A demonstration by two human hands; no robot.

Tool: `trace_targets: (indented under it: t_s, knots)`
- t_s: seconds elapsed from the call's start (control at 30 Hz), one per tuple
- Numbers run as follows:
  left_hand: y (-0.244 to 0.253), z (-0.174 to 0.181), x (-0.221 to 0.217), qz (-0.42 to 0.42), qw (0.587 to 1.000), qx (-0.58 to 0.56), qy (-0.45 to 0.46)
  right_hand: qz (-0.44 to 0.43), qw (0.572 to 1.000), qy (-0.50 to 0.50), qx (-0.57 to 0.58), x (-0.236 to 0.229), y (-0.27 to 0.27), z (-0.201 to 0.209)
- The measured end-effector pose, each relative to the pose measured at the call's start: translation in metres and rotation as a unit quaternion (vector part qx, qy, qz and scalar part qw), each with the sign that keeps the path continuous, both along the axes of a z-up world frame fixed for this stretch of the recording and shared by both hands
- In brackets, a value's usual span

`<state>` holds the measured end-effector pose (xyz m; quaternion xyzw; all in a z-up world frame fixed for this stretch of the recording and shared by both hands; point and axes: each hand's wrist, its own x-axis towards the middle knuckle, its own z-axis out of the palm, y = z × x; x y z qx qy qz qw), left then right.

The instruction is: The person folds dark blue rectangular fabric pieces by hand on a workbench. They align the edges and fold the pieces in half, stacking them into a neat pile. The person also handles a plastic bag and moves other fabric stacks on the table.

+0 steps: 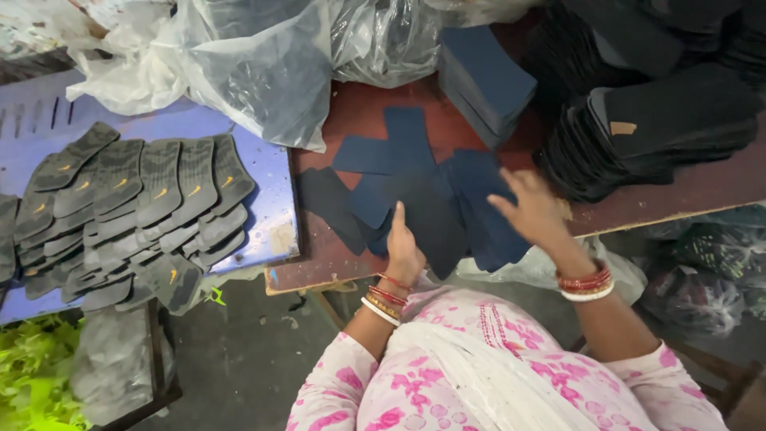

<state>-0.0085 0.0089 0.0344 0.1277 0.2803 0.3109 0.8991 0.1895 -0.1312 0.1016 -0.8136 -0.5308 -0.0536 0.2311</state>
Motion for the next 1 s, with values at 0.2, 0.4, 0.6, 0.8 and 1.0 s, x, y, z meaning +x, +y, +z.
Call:
trace_targets:
  t_s: [0.2,0.4,0.6,0.8,1.0]
  knots:
    - [-0.013,-0.039,0.028,-0.06,0.992,0.087,-0.07,0.012,0.951,0.308,0.028,-0.019,0.018,-0.056]
    - [0.085,-0.072,0.038,0.022,0.725,0.576,0.377,-0.074,0.937,0.332,0.078,0.032,-0.003,-0.026]
    - [0.139,-0.02,0.073,-0.009,0.52,0.609,0.599,0.191,0.913,0.325,0.153,0.053,-0.014,-0.01]
    - [0.144,0.006,0.114,-0.14,0.446,0.554,0.689,0.141,0.987,0.071,-0.016,0.04,-0.023,-0.023]
    - [0.169,-0.061,0.129,-0.127,0.593,0.531,0.593,0.045,0.991,0.082,0.097,0.016,-0.005,-0.009]
